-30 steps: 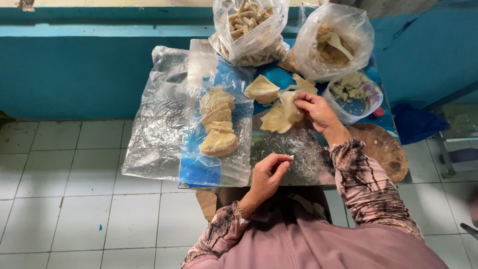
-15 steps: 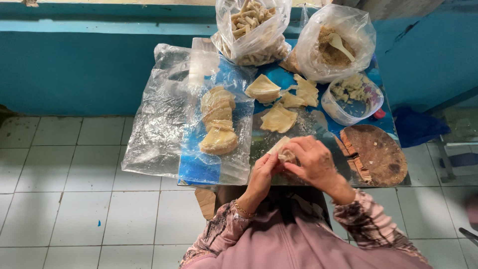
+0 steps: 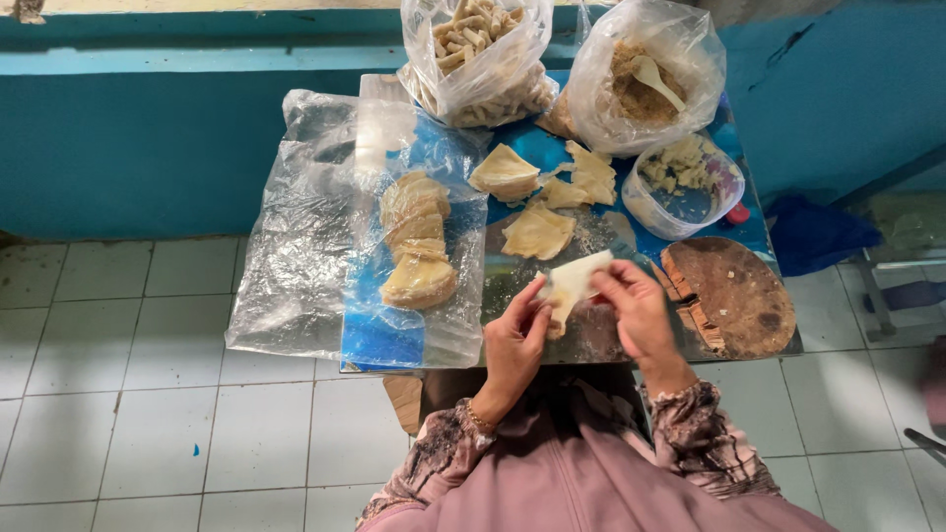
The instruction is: The person folds triangular dough wrappers around a bit of filling, pinching the edges closed by hand, and places each finished pastry onto a growing pile of wrapped pieces on the plastic-covered table. They occasionally reach into a bag to retrieve more filling or wrappers before continuing to fold.
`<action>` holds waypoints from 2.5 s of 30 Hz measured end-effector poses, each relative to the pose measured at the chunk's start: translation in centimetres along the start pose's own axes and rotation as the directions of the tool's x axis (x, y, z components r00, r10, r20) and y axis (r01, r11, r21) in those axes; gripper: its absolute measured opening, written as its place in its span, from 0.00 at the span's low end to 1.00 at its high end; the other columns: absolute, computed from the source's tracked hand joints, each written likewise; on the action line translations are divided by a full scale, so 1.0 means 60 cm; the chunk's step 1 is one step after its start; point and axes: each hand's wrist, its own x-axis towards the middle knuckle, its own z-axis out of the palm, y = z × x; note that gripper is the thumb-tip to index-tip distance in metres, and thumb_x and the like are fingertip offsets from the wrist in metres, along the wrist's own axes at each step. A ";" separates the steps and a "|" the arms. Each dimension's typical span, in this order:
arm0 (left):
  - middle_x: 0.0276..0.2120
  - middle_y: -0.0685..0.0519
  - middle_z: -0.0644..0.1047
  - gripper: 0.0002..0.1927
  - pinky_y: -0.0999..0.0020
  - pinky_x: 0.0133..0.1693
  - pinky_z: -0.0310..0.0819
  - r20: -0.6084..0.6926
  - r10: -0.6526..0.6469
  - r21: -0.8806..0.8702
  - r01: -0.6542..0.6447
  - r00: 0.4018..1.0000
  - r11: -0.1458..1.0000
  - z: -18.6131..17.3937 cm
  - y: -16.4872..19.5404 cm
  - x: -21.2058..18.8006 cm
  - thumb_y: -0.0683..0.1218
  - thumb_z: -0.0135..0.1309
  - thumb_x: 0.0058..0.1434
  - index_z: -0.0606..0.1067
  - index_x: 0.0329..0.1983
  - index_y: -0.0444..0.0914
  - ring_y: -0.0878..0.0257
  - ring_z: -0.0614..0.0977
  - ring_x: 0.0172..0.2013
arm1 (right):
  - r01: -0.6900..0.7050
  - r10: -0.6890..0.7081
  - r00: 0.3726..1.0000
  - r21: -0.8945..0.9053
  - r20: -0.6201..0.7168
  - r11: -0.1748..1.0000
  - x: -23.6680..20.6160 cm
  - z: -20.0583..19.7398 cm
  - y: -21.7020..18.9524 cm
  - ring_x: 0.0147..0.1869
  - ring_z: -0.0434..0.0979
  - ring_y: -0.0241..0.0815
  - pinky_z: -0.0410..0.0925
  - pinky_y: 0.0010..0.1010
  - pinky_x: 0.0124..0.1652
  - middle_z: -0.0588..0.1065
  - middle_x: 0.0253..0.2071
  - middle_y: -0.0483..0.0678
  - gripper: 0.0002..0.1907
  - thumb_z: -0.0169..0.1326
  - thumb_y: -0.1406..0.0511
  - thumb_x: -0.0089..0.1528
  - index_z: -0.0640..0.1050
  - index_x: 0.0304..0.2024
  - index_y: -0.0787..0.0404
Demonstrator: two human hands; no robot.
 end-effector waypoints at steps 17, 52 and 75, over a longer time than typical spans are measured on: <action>0.47 0.48 0.83 0.17 0.74 0.43 0.80 -0.050 0.029 -0.142 -0.036 0.998 0.989 -0.017 0.004 -0.041 0.36 0.51 0.70 0.74 0.61 0.31 0.70 0.82 0.42 | 0.378 -0.342 0.905 -0.849 0.254 0.370 -0.055 0.086 -0.069 0.50 0.80 0.38 0.72 0.28 0.48 0.80 0.49 0.47 0.14 0.57 0.63 0.65 0.81 0.51 0.61; 0.42 0.50 0.73 0.13 0.57 0.37 0.69 0.249 0.327 0.751 -0.395 0.911 0.529 -0.004 0.027 0.022 0.39 0.57 0.58 0.76 0.46 0.41 0.53 0.77 0.39 | 0.310 -0.064 0.925 -0.840 0.375 -0.446 0.148 -0.107 -0.232 0.62 0.66 0.53 0.59 0.47 0.56 0.71 0.57 0.50 0.39 0.59 0.42 0.55 0.75 0.64 0.50; 0.43 0.48 0.74 0.13 0.58 0.40 0.71 0.245 0.334 0.741 -0.398 0.910 0.541 -0.010 0.035 0.021 0.37 0.56 0.57 0.75 0.46 0.39 0.51 0.78 0.42 | 0.207 -0.007 0.974 -0.906 0.225 -0.368 0.215 -0.099 -0.216 0.67 0.61 0.64 0.55 0.56 0.61 0.68 0.58 0.66 0.52 0.42 0.27 0.53 0.80 0.58 0.59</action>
